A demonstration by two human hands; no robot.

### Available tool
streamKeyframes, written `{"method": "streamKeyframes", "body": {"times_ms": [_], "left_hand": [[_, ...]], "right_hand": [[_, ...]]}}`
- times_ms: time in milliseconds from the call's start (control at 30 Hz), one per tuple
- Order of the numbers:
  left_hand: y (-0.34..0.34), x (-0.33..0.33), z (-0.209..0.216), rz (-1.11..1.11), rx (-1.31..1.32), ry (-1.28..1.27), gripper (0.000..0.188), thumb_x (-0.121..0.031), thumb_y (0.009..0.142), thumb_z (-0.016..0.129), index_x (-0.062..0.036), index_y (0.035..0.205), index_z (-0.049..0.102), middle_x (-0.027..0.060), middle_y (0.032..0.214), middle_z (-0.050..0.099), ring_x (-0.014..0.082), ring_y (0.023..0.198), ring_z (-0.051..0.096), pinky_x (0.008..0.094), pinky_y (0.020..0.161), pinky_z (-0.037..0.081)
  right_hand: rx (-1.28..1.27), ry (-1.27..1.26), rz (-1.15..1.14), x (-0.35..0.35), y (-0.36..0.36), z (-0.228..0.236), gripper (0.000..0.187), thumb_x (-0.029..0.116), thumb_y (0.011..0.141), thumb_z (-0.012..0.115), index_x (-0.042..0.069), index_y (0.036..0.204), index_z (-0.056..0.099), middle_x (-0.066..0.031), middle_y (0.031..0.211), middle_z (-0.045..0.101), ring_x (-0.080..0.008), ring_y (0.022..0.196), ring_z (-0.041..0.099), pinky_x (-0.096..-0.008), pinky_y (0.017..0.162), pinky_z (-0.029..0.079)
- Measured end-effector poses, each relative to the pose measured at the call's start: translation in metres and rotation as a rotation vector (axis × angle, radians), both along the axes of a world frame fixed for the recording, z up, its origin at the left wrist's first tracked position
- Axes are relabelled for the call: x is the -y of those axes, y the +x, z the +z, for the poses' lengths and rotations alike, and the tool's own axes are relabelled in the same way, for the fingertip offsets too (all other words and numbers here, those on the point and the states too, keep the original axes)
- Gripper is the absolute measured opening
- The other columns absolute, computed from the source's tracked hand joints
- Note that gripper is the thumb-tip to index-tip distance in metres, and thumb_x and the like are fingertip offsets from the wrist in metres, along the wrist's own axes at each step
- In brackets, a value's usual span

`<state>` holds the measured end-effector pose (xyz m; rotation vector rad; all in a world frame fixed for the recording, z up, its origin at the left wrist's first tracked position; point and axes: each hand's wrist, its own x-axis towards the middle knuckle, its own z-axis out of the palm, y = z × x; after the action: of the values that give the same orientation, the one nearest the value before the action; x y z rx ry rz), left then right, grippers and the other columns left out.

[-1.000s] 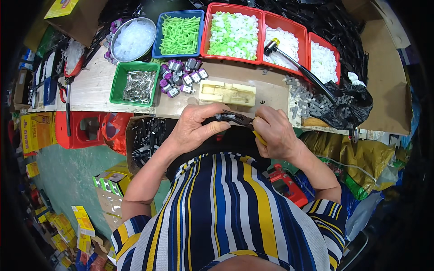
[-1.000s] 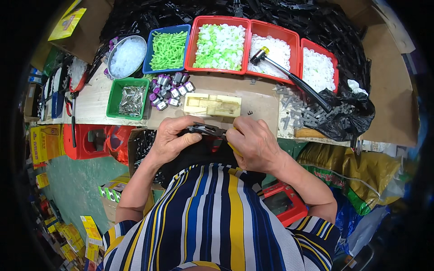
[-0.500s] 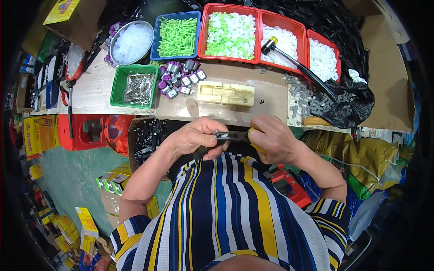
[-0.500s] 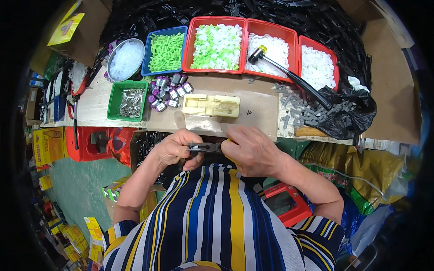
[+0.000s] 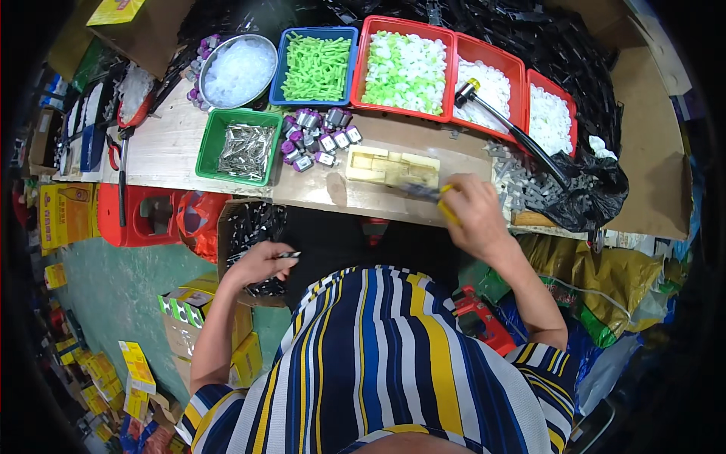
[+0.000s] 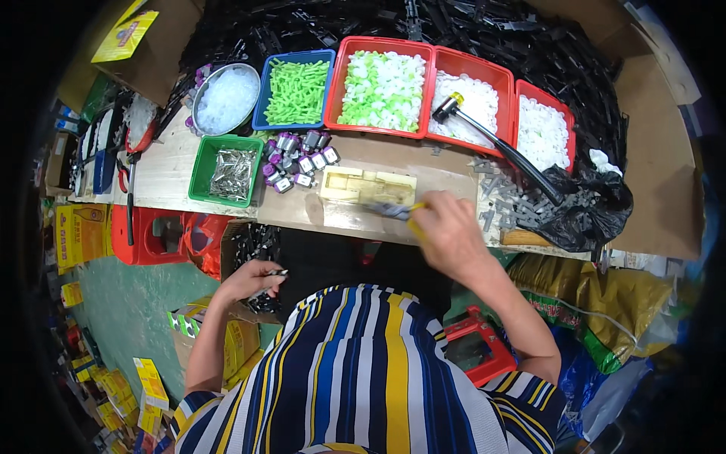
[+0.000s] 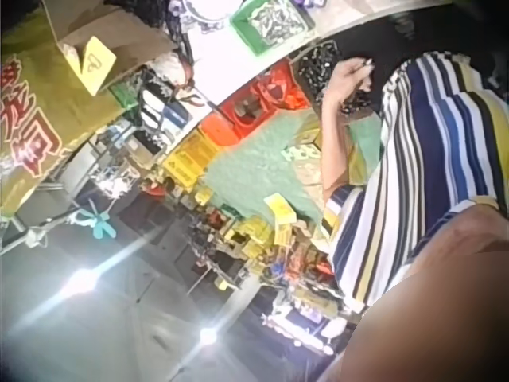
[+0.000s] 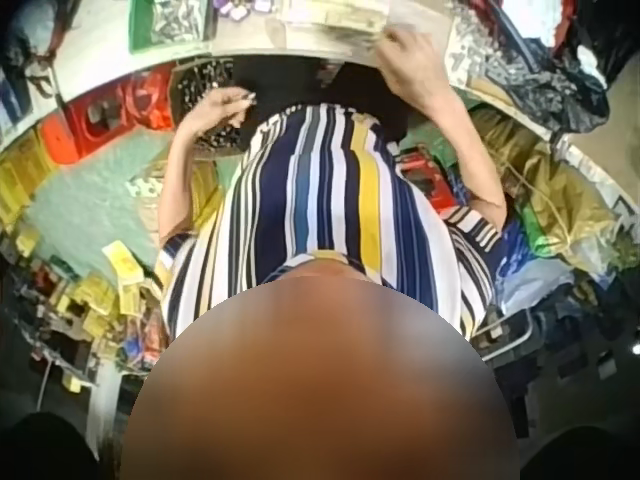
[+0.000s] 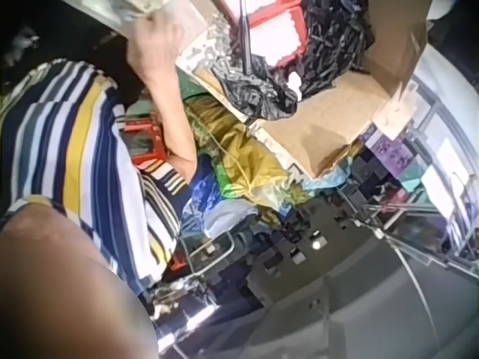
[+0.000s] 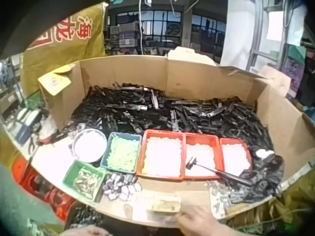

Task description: Assembling small electronic components into a black housing unit using various small parts and a hammer.

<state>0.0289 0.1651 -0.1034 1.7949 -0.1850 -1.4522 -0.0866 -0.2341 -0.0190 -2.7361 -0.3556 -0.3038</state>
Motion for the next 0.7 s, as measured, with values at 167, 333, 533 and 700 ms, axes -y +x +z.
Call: {"method": "streamKeyframes", "body": {"times_ms": [167,333,533,700], "left_hand": [[0.003,-0.024,-0.009,-0.253,0.602,0.067,0.036,-0.02,0.09,0.072,0.0015,0.118,0.066,0.0075,0.089,0.07,0.0151,0.079,0.065,0.031,0.073,0.053],[0.028,0.045,0.058,-0.225,0.396,-0.108,0.035,-0.016,0.092,0.07,0.0005,0.123,0.064,0.0099,0.096,0.07,0.0154,0.088,0.066,0.0302,0.081,0.053],[0.039,0.098,0.122,-0.367,0.414,-0.242,0.036,-0.014,0.092,0.07,-0.0006,0.124,0.064,0.0107,0.1,0.072,0.0154,0.092,0.066,0.0304,0.085,0.053],[0.036,0.117,0.146,-0.34,0.485,-0.323,0.034,-0.017,0.092,0.07,0.0008,0.12,0.065,0.0112,0.092,0.071,0.0164,0.086,0.067,0.0308,0.078,0.052]], "right_hand": [[-0.08,-0.134,-0.301,0.025,-0.005,-0.007,0.028,0.006,0.074,0.068,0.004,0.1,0.06,-0.0126,0.112,0.056,-0.0315,0.104,0.056,-0.0425,0.083,0.041],[-0.18,-0.176,-0.367,0.027,-0.009,0.004,0.035,0.009,0.075,0.071,0.004,0.108,0.062,-0.014,0.125,0.053,-0.0321,0.118,0.051,-0.044,0.094,0.041],[0.309,0.067,-0.276,0.063,0.005,0.136,0.031,0.002,0.079,0.068,0.001,0.11,0.067,-0.012,0.113,0.066,-0.0219,0.101,0.065,-0.0304,0.09,0.048],[0.561,0.453,-0.429,0.077,0.015,0.176,0.023,0.011,0.095,0.061,0.002,0.114,0.068,-0.0088,0.113,0.067,-0.0169,0.1,0.064,-0.0273,0.089,0.049]]}}
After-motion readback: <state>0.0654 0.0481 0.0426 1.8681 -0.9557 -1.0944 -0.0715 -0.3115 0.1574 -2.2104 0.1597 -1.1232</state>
